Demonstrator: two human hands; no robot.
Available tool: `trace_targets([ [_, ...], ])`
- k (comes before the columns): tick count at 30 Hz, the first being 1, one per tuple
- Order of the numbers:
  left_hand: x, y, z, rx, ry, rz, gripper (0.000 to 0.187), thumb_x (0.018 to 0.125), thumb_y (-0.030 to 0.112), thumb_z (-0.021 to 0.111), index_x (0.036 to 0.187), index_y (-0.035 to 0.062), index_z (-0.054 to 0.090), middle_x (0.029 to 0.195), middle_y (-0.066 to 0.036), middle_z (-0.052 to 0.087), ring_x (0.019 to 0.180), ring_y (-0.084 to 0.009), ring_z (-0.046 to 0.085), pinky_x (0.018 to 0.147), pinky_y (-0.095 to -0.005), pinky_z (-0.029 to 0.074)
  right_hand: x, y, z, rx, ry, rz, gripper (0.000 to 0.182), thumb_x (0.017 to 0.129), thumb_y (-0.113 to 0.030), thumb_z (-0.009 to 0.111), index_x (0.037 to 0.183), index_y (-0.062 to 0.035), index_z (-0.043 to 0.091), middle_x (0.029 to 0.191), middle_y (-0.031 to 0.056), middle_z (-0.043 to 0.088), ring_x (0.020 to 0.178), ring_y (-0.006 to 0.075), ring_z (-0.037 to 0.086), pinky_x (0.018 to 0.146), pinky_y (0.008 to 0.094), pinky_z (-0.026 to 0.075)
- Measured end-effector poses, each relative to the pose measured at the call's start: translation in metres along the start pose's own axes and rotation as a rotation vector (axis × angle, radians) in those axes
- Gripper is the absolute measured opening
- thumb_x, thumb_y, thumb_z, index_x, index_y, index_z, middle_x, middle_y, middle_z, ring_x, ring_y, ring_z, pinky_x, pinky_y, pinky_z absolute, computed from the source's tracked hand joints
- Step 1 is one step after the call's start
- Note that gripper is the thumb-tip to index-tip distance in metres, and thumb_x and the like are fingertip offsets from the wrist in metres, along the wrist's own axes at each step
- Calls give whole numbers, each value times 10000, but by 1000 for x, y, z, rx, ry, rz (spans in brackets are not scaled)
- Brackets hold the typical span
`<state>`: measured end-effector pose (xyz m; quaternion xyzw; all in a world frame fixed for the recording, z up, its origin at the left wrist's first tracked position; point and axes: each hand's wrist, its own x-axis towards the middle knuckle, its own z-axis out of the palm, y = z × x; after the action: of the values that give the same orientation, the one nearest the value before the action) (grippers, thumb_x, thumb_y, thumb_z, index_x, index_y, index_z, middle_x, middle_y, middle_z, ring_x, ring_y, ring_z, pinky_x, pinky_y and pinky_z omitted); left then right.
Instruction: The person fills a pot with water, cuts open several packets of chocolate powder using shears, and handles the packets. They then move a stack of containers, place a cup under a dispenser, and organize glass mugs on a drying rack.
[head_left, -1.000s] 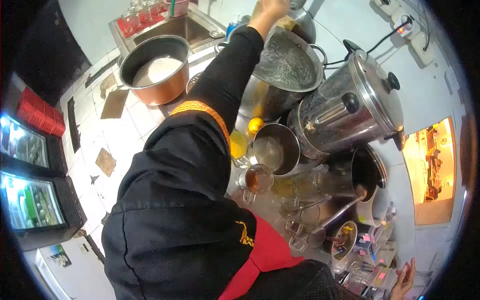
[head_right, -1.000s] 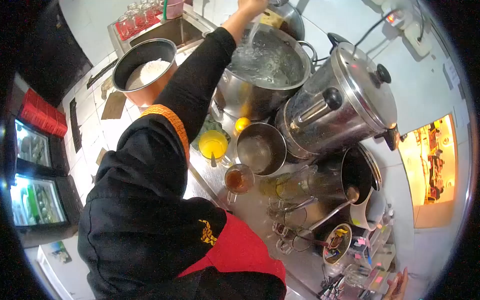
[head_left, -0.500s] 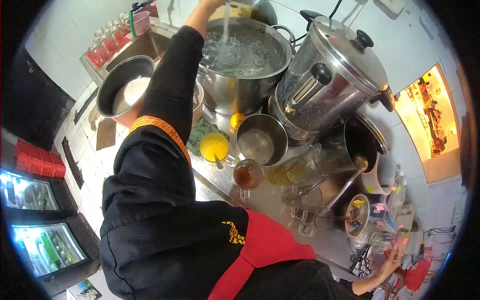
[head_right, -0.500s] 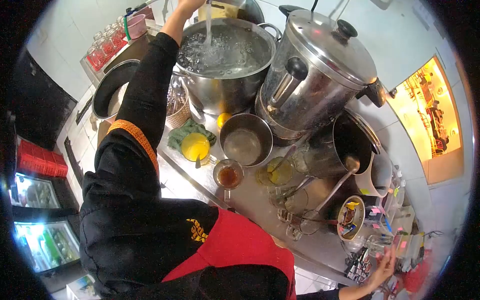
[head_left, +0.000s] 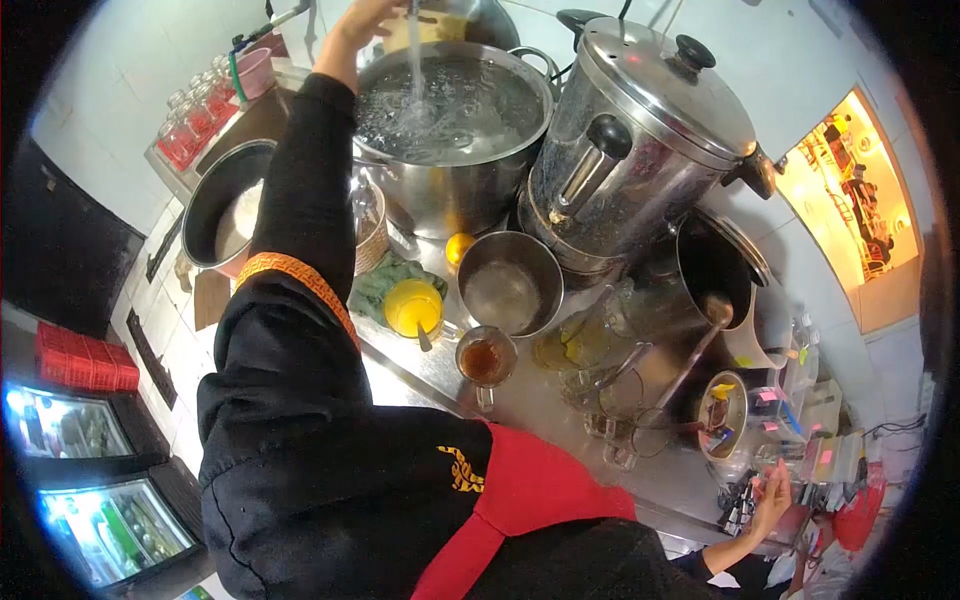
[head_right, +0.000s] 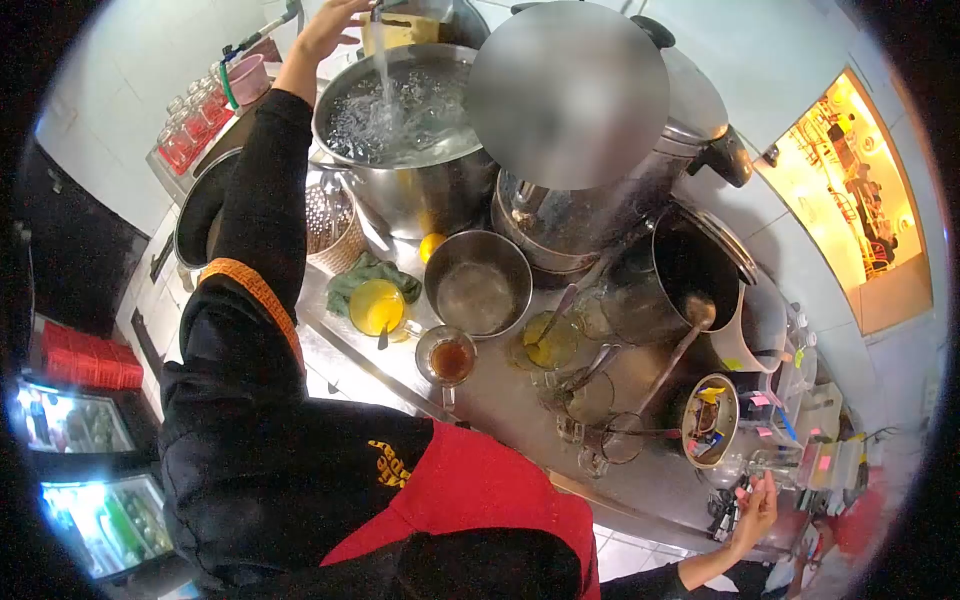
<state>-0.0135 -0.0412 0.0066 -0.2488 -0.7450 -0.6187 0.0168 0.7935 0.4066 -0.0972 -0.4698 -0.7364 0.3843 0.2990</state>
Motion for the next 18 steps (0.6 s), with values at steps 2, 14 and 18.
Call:
trace_targets([
  [2, -3, -5, -4, -65, -40, -31, 582, 840, 408, 528, 1253, 12, 419, 1254, -187, 438, 1127, -405, 405, 754, -552, 439, -1, -7, 7, 5, 23, 0, 359, 893, -257, 510, 1209, -88, 498, 928, 45, 596, 619, 49, 554, 504, 143, 390],
  [14, 11, -6, 11, -40, -5, 35, 493, 883, 338, 467, 1256, 18, 418, 1248, -176, 439, 1160, -355, 392, 796, -552, 423, -9, -25, 19, -25, 43, 20, 353, 890, -240, 519, 1194, -61, 510, 921, 59, 607, 621, 51, 552, 518, 149, 386],
  [18, 12, -16, 7, -144, -36, 22, 544, 854, 346, 512, 1298, 72, 361, 1241, -133, 438, 1085, -323, 465, 773, -474, 450, -5, -17, 15, -24, 39, 44, 378, 874, -273, 542, 1182, -54, 521, 931, 54, 601, 657, 55, 552, 569, 173, 435],
])
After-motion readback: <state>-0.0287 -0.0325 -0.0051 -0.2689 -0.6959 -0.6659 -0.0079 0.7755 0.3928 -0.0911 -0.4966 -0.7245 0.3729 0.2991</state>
